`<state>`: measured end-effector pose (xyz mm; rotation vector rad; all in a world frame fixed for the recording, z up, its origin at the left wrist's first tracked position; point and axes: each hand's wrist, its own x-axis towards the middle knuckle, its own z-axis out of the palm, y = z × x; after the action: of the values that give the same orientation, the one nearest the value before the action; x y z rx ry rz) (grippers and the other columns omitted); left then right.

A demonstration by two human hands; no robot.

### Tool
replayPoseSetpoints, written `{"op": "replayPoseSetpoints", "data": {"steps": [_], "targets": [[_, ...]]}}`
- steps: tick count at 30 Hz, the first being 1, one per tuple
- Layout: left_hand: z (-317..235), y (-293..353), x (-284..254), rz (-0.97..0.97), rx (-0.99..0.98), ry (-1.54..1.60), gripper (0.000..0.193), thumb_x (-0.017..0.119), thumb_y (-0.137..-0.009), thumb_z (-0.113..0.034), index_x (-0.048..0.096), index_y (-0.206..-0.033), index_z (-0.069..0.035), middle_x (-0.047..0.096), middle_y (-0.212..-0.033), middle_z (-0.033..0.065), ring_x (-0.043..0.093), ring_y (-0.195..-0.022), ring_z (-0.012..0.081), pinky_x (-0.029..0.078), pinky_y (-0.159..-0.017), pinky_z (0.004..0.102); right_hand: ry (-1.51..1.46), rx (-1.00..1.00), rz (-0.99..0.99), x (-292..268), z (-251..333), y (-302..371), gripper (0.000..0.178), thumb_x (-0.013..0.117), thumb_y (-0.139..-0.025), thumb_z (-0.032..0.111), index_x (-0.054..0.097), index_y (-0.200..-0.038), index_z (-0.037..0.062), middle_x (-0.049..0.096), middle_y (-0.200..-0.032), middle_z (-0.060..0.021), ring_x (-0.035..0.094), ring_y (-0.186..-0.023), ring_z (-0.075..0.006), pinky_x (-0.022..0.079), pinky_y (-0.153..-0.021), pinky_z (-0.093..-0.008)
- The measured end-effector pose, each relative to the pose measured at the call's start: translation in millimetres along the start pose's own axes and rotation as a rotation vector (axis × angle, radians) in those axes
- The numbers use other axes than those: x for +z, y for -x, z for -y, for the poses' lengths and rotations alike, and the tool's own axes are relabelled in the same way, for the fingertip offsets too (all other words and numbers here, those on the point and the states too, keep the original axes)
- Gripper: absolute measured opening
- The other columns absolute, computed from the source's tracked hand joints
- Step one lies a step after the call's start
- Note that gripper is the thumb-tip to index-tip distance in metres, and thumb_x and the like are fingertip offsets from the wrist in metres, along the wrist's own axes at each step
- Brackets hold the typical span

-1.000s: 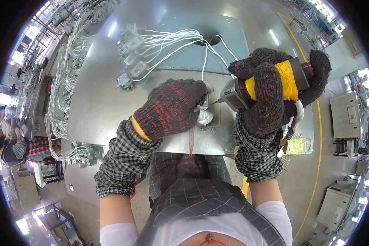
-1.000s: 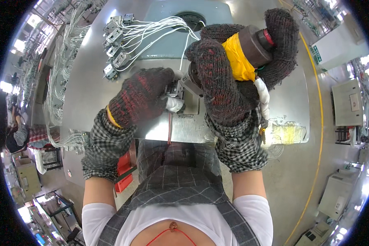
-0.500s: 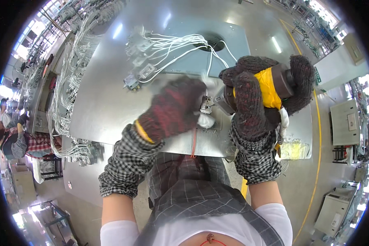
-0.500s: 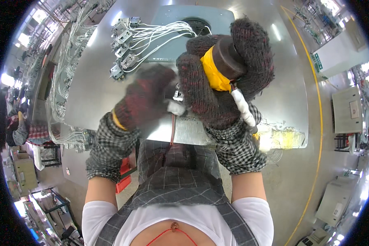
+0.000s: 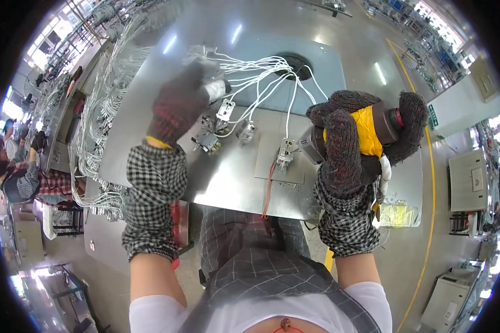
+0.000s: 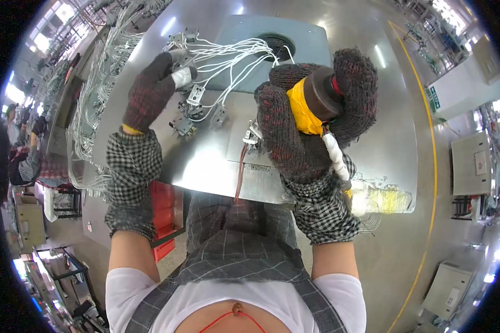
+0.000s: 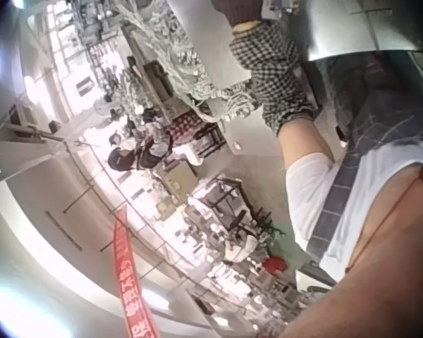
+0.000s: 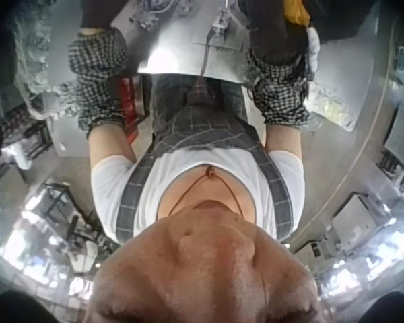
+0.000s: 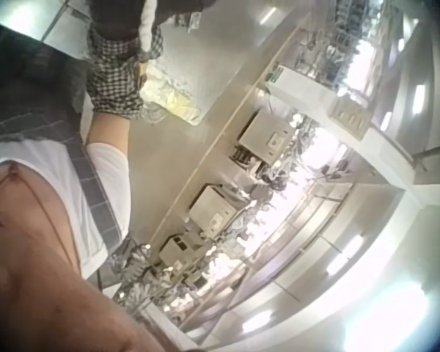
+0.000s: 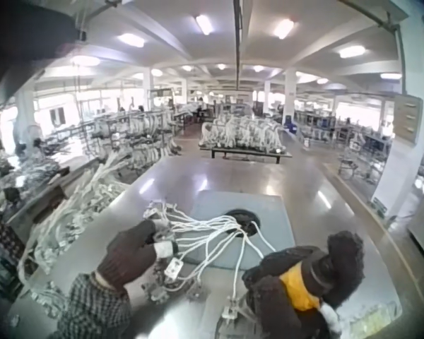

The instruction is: Manually attaching and organizing multiple wires into a circular connector assembly using a hand-held tool and a dedicated fixture.

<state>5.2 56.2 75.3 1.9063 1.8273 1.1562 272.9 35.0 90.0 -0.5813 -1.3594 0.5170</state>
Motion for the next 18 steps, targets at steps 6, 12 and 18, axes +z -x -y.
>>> {"op": "replayPoseSetpoints", "data": {"steps": [6, 12, 18], "targets": [[-15.0, -12.1, -11.3, 0.168, -0.06, 0.212, 0.034, 0.067, -0.091, -0.024, 0.059, -0.119, -0.007, 0.069, -0.102, 0.0121, 0.068, -0.086, 0.0229, 0.056, -0.074, 0.0329, -0.224, 0.033, -0.021, -2.2, -11.2, -1.3, 0.076, 0.074, -0.081, -0.005, 0.035, -0.142, 0.0188, 0.066, -0.096, -0.0198, 0.069, -0.075, -0.0275, 0.061, -0.064, -0.0402], [-9.8, 2.1, 6.8, -0.008, 0.509, -0.281, 0.069, 0.074, -0.08, -0.05, 0.055, -0.131, -0.008, 0.068, -0.098, 0.0162, 0.067, -0.085, 0.031, 0.053, -0.079, 0.0448, -0.622, 0.324, -0.07, -4.4, -9.7, -4.5, 0.074, 0.072, -0.083, -0.006, 0.033, -0.143, 0.0151, 0.066, -0.092, -0.0209, 0.069, -0.072, -0.027, 0.061, -0.064, -0.0394], [-13.7, -9.1, 5.5, 0.35, -0.088, 0.321, 0.058, 0.076, -0.079, -0.037, 0.058, -0.124, -0.005, 0.066, -0.084, 0.0117, 0.069, -0.083, 0.0248, 0.055, -0.073, 0.0397, -0.326, 0.015, -0.067, 4.9, -10.7, -2.5, 0.072, 0.071, -0.085, -0.001, 0.032, -0.144, 0.0154, 0.066, -0.089, -0.0213, 0.069, -0.071, -0.0275, 0.061, -0.063, -0.0385]]}}
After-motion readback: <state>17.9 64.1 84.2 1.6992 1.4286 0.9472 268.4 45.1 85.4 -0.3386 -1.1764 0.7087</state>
